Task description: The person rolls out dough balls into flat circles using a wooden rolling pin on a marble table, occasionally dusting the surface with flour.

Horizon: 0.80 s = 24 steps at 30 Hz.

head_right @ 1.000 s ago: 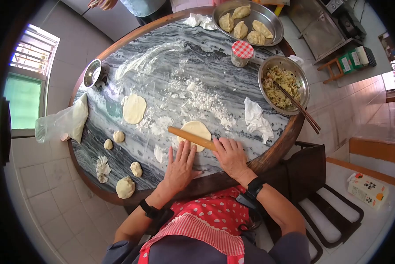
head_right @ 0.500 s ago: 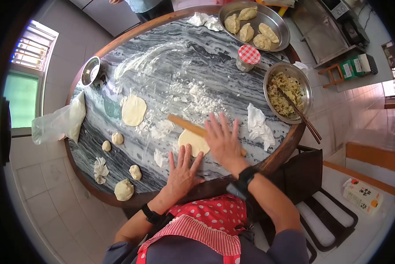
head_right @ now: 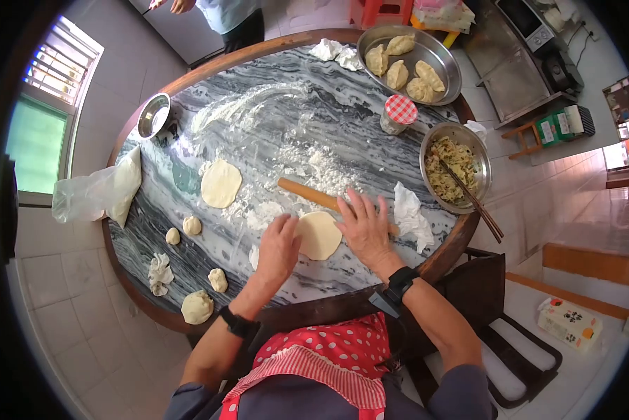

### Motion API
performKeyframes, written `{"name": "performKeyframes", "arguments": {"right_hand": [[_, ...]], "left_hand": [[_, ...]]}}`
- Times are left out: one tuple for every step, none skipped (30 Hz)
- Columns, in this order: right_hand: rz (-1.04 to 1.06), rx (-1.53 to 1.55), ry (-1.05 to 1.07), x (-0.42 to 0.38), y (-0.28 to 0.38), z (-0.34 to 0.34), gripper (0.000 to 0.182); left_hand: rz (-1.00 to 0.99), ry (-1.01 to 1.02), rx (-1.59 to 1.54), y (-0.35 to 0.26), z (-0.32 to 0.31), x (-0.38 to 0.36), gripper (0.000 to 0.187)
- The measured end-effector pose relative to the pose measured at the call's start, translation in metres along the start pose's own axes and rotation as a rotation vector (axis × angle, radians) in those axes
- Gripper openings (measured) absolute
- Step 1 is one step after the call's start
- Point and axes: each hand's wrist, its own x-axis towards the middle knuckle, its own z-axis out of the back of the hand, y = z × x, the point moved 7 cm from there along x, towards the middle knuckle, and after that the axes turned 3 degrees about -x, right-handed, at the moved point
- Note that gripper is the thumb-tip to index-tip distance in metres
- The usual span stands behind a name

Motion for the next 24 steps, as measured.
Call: {"name": "performKeyframes", "arguments": {"right_hand": [[-0.002,-0.011,-0.011,-0.003,-0.001,0.001,0.051],[-0.012,-0.014,0.038,-0.006,-0.004,-0.007,0.050],[-0.023,-0.022,0.083,-0.007,-0.009,-0.012,0.049],[-0.023,-0.046,0.060,-0.006,-0.012,-0.009,0.049],[-0.021,-0.010,0.111,-0.004,-0.013,-0.012,0.047],[-0.020,0.027,0.162,-0.002,-0.014,-0.016,0.044],[-0.024,0.005,0.138,-0.003,-0.014,-0.016,0.044],[-0.069,0.114,0.107,-0.005,-0.018,-0.015,0.042],[-0.113,0.224,0.074,-0.007,-0.023,-0.013,0.040],[-0.118,0.205,0.055,-0.007,-0.023,-0.001,0.040],[-0.199,0.341,0.037,-0.011,-0.026,0.011,0.038],[-0.274,0.482,0.017,-0.013,-0.029,0.020,0.035],[-0.269,0.474,-0.001,-0.017,-0.030,0.025,0.035],[-0.338,0.572,-0.087,-0.024,-0.037,0.031,0.033],[-0.404,0.670,-0.173,-0.026,-0.047,0.038,0.031],[-0.398,0.669,-0.182,-0.025,-0.054,0.042,0.031],[-0.531,0.833,-0.128,-0.030,-0.066,0.037,0.029],[-0.673,0.997,-0.070,-0.037,-0.072,0.031,0.028],[-0.744,1.085,0.004,-0.033,-0.072,0.043,0.028],[-0.769,1.077,-0.006,-0.038,-0.073,0.052,0.028],[-0.832,1.168,-0.021,-0.041,-0.075,0.057,0.025],[-0.891,1.263,-0.032,-0.047,-0.074,0.059,0.022],[-0.957,1.304,0.015,-0.054,-0.072,0.056,0.022],[-0.969,1.301,0.016,-0.063,-0.072,0.057,0.022]], "left_hand": [[-0.027,-0.022,0.044,0.000,-0.006,0.009,0.047],[-0.048,-0.037,0.041,-0.002,-0.008,0.016,0.047],[-0.017,-0.006,0.024,-0.003,-0.015,0.020,0.043],[0.010,0.024,0.004,-0.005,-0.023,0.024,0.039],[0.016,0.016,0.038,-0.003,-0.027,0.026,0.036],[-0.015,-0.004,0.032,-0.006,-0.024,0.031,0.036],[0.089,0.048,0.019,0.001,-0.027,0.033,0.032],[0.193,0.102,0.004,0.008,-0.029,0.035,0.028],[0.163,0.088,-0.003,0.006,-0.025,0.041,0.028],[0.238,0.181,-0.001,0.012,-0.026,0.042,0.024],[0.315,0.275,0.005,0.017,-0.032,0.042,0.020],[0.294,0.264,0.005,0.016,-0.034,0.042,0.020],[0.208,0.223,0.033,0.011,-0.033,0.041,0.021],[0.126,0.182,0.063,0.007,-0.032,0.044,0.021],[0.115,0.169,0.066,0.001,-0.026,0.050,0.021],[0.163,0.209,-0.057,-0.002,-0.025,0.051,0.023],[0.216,0.255,-0.180,-0.006,-0.023,0.045,0.025],[0.271,0.309,-0.303,-0.008,-0.026,0.037,0.027],[0.345,0.338,-0.426,0.009,-0.039,0.029,0.024],[0.337,0.362,-0.430,0.018,-0.051,0.020,0.024],[0.430,0.339,-0.645,0.025,-0.061,0.016,0.020],[0.533,0.311,-0.859,0.020,-0.060,0.015,0.016],[0.779,0.348,-1.153,0.021,-0.057,-0.001,0.032],[0.785,0.358,-1.153,0.012,-0.053,-0.005,0.032]]}}
